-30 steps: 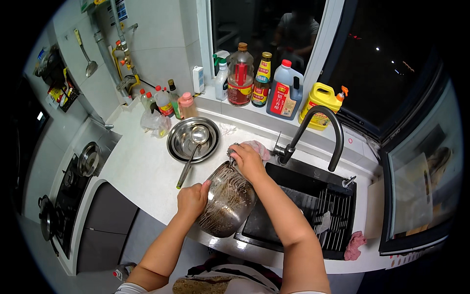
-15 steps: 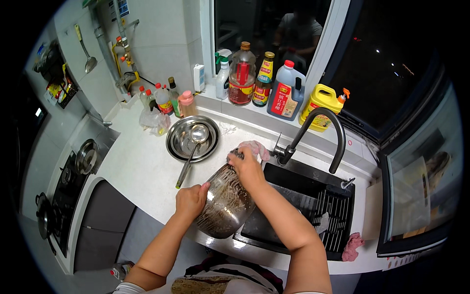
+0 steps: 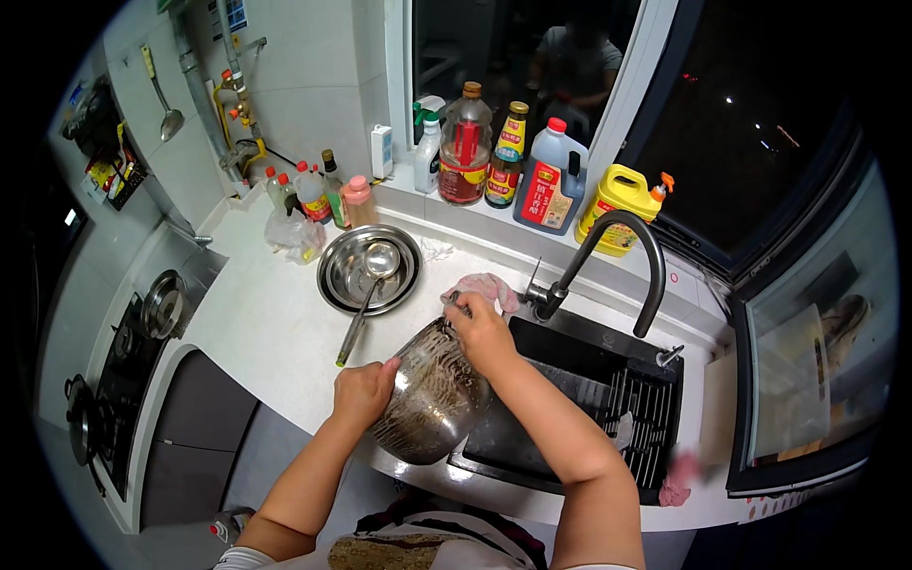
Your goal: The person scrubs the exterior bottom of a metal pot with a metal scrubber at a kitchen sink, turning the pot to reach different areas.
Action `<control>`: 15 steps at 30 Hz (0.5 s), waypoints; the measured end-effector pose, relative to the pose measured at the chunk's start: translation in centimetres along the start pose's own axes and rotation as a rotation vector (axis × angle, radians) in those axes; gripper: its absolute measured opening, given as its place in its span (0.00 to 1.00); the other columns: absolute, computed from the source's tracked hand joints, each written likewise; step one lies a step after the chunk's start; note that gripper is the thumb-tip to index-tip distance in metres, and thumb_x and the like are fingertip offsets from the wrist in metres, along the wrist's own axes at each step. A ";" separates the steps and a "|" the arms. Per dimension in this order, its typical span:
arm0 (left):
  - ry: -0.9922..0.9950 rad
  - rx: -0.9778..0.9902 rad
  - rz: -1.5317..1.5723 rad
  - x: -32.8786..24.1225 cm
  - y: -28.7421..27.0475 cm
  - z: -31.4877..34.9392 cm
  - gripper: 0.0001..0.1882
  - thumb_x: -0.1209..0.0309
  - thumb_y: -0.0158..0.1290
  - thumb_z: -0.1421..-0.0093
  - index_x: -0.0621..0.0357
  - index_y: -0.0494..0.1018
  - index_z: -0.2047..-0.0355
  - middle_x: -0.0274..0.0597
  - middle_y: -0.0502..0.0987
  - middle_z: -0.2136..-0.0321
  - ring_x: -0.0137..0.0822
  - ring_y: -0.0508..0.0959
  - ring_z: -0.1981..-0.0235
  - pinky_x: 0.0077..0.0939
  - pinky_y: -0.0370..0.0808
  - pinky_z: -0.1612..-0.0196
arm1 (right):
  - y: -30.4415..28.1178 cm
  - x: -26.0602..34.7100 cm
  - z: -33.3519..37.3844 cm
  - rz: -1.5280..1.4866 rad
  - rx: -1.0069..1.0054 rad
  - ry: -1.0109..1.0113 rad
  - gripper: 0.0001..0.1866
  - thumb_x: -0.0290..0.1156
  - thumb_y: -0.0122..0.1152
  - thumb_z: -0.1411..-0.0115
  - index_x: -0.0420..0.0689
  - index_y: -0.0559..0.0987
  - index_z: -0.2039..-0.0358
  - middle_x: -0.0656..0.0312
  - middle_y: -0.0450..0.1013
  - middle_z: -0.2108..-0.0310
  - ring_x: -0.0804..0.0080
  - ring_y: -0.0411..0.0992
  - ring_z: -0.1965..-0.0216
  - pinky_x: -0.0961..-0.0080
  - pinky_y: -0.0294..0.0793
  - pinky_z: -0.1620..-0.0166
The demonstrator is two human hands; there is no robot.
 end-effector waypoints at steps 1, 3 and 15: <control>0.001 -0.001 0.010 0.0 0.0 0.1 0.26 0.55 0.47 0.37 0.57 0.70 0.88 0.50 0.73 0.88 0.52 0.73 0.86 0.44 0.70 0.81 | 0.1 0.8 0.2 0.038 0.006 -0.080 0.14 0.20 0.58 0.53 0.45 0.78 0.63 0.56 0.68 0.62 0.56 0.72 0.62 0.65 0.75 0.63; 0.006 0.008 -0.003 0.1 0.1 -0.1 0.26 0.55 0.47 0.37 0.57 0.70 0.88 0.50 0.73 0.88 0.52 0.73 0.86 0.44 0.70 0.81 | -0.2 0.3 -0.6 0.059 0.019 -0.019 0.14 0.20 0.57 0.52 0.45 0.78 0.63 0.56 0.68 0.62 0.56 0.72 0.62 0.65 0.75 0.63; 0.018 -0.001 -0.005 -0.1 0.1 -0.3 0.25 0.55 0.48 0.37 0.56 0.70 0.88 0.49 0.73 0.88 0.52 0.73 0.87 0.43 0.69 0.82 | 0.2 -0.2 -0.2 -0.056 -0.065 0.094 0.10 0.19 0.58 0.52 0.43 0.78 0.67 0.56 0.69 0.63 0.55 0.72 0.63 0.64 0.74 0.65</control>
Point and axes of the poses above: each hand's wrist, its own z-axis away from the middle knuckle, its own y-axis out of the palm, x = y × z, the point moved 7 cm from there along -z, towards the middle knuckle
